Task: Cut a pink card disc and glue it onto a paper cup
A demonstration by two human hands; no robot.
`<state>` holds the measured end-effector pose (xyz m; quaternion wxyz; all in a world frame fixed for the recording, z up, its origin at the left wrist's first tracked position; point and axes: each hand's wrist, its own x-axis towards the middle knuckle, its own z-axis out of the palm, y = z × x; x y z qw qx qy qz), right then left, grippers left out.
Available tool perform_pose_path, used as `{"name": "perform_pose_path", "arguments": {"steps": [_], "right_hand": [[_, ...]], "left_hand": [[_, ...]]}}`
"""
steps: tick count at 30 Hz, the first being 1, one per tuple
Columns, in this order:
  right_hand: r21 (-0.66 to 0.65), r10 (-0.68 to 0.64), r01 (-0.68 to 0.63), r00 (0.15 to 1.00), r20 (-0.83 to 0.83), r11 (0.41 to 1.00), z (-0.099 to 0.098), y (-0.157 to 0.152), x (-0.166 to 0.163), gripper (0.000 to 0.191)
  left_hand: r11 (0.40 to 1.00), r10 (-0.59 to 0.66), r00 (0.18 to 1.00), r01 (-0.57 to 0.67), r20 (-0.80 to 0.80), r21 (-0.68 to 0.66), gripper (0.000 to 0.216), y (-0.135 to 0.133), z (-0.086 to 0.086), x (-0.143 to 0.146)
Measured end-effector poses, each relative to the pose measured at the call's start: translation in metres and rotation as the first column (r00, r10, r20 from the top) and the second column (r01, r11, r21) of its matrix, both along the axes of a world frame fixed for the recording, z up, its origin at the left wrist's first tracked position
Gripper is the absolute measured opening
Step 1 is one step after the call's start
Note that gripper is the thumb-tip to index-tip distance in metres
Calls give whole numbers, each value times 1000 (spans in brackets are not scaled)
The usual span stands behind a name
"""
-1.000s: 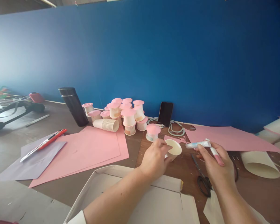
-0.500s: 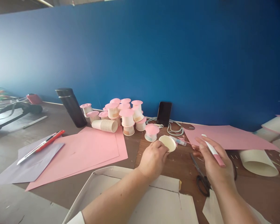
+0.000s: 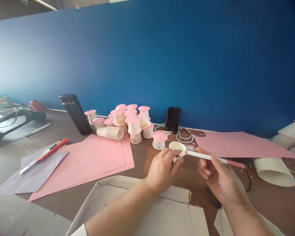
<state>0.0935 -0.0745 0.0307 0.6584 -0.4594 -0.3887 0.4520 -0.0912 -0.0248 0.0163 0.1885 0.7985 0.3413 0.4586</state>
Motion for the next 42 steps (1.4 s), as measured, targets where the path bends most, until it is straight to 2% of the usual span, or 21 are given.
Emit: {"name": "perform_pose_path", "arguments": {"steps": [4,8,11,13,16,19,22,24,26,29,31,35,37,40,42], "right_hand": [[-42,46,-45,998,33,998,0,-2,-9,39],[-111,91,-79,990,105,991,-6,-2,-10,43],[-159,36,1,972,233,987,-14,-1,-6,45],[-171,-14,69,954,301,983,-15,-1,-5,47],[-190,-3,56,963,271,980,-8,-4,-7,52],[-260,141,-86,969,201,962,5,-11,-14,56],[-323,349,-290,927,140,901,13,-17,-18,51],[-374,464,-388,875,138,843,13,-19,-18,50],[-417,542,-444,827,151,793,10,-19,-15,57],[-437,570,-462,807,152,771,5,-15,-9,60],[-428,507,-416,853,124,803,2,-12,-5,53],[-253,241,-205,963,119,945,-1,-8,-3,41],[-170,196,-164,962,193,972,-1,-7,-4,40],[-134,224,-186,897,380,973,-3,-6,-8,45],[-116,173,-134,877,449,984,-7,-5,-10,46]], "left_hand": [[999,-49,999,49,20,-19,34,-2,3,0],[993,-108,994,106,-31,-41,28,-4,6,-1],[982,-170,980,159,-108,-101,29,-6,8,-1],[960,-258,956,237,-142,-147,30,-9,8,0],[940,-319,940,298,-117,-167,33,-11,9,0],[968,-170,985,166,-3,-187,32,-10,10,-1],[986,-34,996,47,79,-160,28,-5,10,-4],[998,-42,998,45,50,-48,38,-2,10,-6],[990,-109,992,114,-57,88,41,2,10,-9],[962,-194,961,226,-197,154,33,6,9,-11],[968,-196,959,223,-207,117,25,8,9,-11],[995,-101,977,104,-185,7,23,9,12,-12],[996,-86,976,84,-202,-20,25,8,13,-12],[993,-116,959,111,-260,-32,25,4,11,-10],[990,-138,948,128,-287,-54,28,2,10,-7]]}}
